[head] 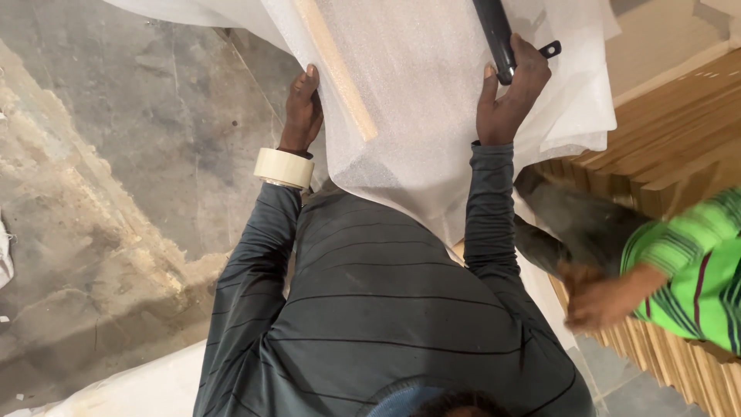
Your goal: The person wraps a wooden furniture frame with a white foam sheet, smoothing the foam around the wood while carrying a roll of tape on their wrist. They then stand holding the wrapped frame against a stack of wooden panels for the remainder of the clip.
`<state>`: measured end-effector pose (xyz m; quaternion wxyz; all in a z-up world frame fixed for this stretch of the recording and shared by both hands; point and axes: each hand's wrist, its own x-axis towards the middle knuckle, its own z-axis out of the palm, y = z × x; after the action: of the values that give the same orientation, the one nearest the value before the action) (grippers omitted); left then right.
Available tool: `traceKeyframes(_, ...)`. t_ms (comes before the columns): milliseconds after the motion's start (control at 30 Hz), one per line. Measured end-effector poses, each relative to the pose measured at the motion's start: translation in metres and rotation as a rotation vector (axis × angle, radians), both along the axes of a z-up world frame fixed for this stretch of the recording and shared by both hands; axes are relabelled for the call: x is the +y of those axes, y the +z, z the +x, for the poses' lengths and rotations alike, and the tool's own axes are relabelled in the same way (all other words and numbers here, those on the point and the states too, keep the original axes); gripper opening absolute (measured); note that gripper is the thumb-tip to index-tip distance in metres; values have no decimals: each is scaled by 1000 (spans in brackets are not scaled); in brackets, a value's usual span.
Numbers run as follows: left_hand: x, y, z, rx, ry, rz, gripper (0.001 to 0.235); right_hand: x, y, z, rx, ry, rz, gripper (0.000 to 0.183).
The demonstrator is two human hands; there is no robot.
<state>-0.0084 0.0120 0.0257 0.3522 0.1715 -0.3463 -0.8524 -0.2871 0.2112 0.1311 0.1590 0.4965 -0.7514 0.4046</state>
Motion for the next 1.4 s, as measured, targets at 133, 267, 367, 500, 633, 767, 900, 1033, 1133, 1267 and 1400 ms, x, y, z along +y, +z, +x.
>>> traceKeyframes(133,0,-2,0,-17,6,24,52,0,0,0,-10,-1,-8,44)
traceKeyframes(267,0,-7,-1,12,9,30,50,1,1,2,-31,-1,-11,45)
traceKeyframes(367,-2,-12,-2,-7,17,21,49,0,-4,-2,-35,-11,-5,45)
traceKeyframes(500,-2,-19,-1,-17,25,10,47,0,-9,-4,-29,-22,-11,46)
traceKeyframes(633,-3,-17,-2,-2,18,14,47,0,-11,-4,-39,-20,-16,46)
traceKeyframes(767,-2,-16,-2,-11,22,16,46,1,-9,-2,-89,-20,-15,49)
traceKeyframes(900,-2,-13,-2,5,18,12,47,1,-5,4,-97,-18,-33,53)
traceKeyframes(1033,-1,-14,-2,11,18,23,49,2,-9,4,-138,-10,-73,55)
traceKeyframes(1133,0,-12,-2,6,30,8,50,4,-10,5,-168,-4,-103,56)
traceKeyframes(1267,2,-3,-2,-15,34,27,52,7,-3,12,-144,-37,-107,56)
traceKeyframes(1400,4,-8,-2,34,43,22,51,11,0,18,-104,-62,-192,53)
